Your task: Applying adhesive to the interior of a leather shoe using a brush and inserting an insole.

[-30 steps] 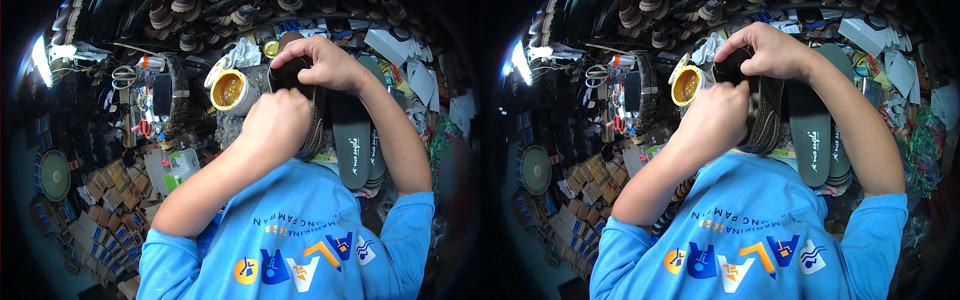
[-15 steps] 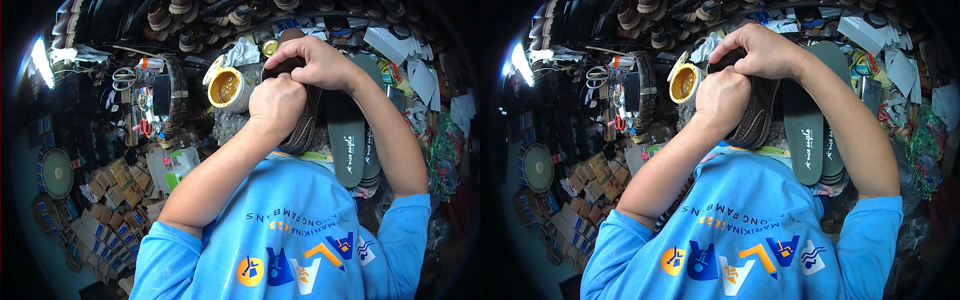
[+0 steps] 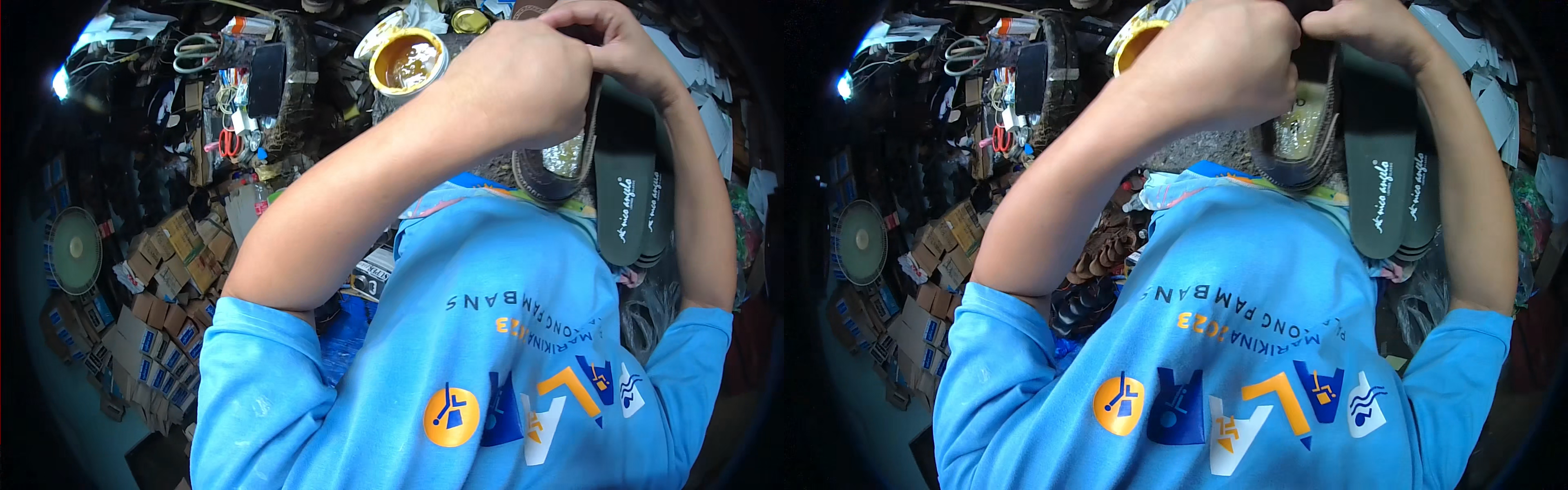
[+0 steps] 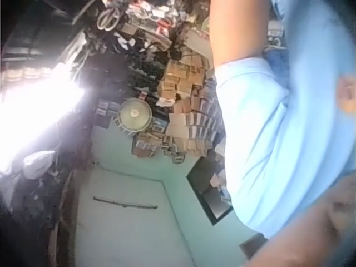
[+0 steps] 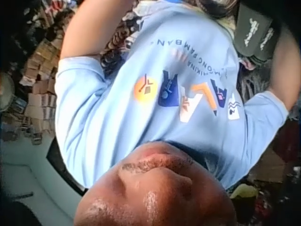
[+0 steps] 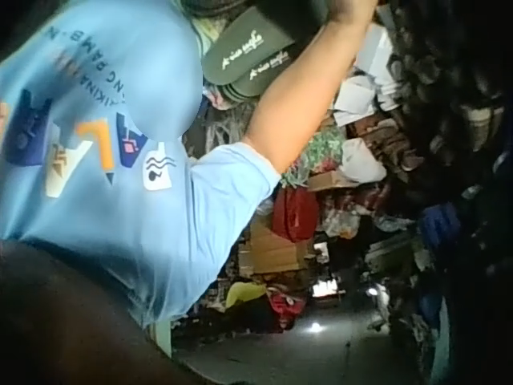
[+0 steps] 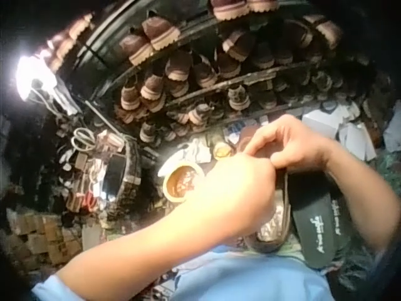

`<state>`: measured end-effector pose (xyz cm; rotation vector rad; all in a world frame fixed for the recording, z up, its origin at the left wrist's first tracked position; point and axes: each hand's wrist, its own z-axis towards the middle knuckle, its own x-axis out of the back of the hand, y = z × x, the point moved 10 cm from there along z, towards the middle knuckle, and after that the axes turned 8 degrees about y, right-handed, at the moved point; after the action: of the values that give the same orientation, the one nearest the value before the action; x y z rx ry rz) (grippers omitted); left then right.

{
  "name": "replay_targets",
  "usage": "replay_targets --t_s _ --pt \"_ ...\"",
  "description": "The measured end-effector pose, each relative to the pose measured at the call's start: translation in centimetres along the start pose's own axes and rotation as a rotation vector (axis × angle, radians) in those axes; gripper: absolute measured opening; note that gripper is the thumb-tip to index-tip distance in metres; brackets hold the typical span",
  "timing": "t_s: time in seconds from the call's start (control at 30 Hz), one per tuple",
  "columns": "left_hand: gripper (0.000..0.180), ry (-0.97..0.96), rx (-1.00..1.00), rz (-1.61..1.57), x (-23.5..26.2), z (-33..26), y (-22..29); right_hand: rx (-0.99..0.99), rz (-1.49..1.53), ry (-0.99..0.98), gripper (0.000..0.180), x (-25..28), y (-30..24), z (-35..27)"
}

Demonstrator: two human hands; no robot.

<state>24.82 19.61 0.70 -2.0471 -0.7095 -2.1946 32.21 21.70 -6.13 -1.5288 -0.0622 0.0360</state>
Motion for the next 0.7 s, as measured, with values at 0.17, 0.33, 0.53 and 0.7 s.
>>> replay_targets --t_s 0.17,0.33,0.53,0.7 --pt "0.021 -0.032 0.042 -0.066 3.2 -1.5 1.0 -0.038 0.132 0.069 0.032 1.0 0.8 -0.2" --pt "0.022 -0.253 0.090 -0.241 1.1 -1.8 -1.2 -0.076 0.136 0.054 0.033 1.0 1.2 -0.3" --pt "0.019 -0.147 -0.099 -0.146 0.3 -1.9 0.3 -0.097 0.080 0.077 0.037 0.9 1.0 -0.1" --pt "0.019 -0.187 -0.060 -0.137 0.4 -3.1 0.7 -0.061 0.135 0.039 0.045 1.0 0.7 -0.1"
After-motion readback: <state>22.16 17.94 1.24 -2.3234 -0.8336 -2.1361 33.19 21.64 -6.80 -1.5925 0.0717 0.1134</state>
